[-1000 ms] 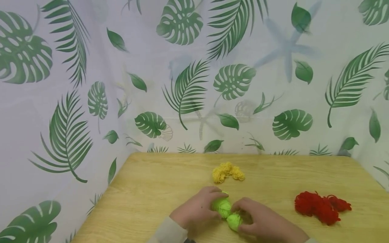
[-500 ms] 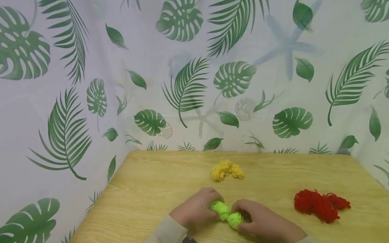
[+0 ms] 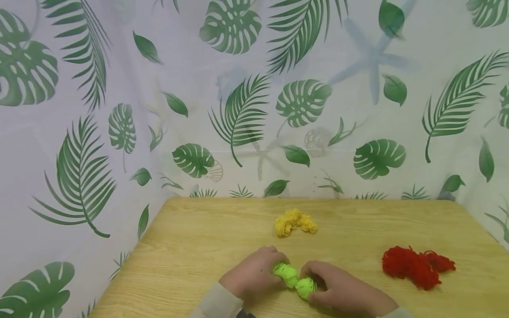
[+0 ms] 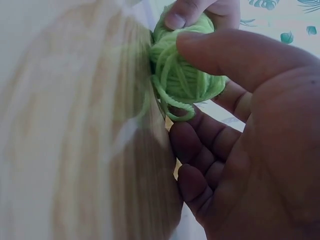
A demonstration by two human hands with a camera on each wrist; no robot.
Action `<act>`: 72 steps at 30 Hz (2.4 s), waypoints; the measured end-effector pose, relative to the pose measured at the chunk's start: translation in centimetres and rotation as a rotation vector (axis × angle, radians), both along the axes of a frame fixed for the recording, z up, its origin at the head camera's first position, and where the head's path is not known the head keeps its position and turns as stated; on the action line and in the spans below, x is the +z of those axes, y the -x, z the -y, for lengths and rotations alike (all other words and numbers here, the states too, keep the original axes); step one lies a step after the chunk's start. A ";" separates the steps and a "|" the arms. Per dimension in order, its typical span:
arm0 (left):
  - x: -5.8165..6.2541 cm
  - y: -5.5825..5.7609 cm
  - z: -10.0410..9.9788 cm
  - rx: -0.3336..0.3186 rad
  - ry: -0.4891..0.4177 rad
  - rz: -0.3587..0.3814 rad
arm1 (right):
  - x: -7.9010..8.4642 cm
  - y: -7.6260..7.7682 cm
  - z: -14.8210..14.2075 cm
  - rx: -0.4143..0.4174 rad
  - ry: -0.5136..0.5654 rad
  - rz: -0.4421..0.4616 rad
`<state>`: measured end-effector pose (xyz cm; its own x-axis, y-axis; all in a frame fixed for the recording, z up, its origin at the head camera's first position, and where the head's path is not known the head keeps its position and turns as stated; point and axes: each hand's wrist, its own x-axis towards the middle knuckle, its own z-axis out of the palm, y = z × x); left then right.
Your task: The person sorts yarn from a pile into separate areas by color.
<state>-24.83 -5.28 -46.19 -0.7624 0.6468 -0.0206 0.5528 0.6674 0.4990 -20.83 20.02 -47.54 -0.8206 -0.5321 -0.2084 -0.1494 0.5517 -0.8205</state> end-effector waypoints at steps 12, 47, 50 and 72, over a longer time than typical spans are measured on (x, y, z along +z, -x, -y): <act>1.1 0.2 1.7 0.136 -0.037 0.003 | 0.1 0.3 0.3 0.016 0.003 -0.020; 0.4 1.4 16.2 0.634 -0.033 -0.004 | -0.5 0.2 -0.1 0.007 0.056 0.025; 0.2 1.4 16.4 0.630 -0.044 0.010 | -0.6 0.2 -0.1 -0.001 0.060 0.038; 0.5 1.2 15.4 0.555 -0.092 0.045 | 0.3 0.9 1.3 -0.013 -0.011 -0.076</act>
<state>-26.00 -20.71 -45.68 -0.9884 0.1500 -0.0237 0.1081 0.8044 0.5842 -21.72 18.71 -47.23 -0.8411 -0.5194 -0.1511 -0.2038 0.5630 -0.8010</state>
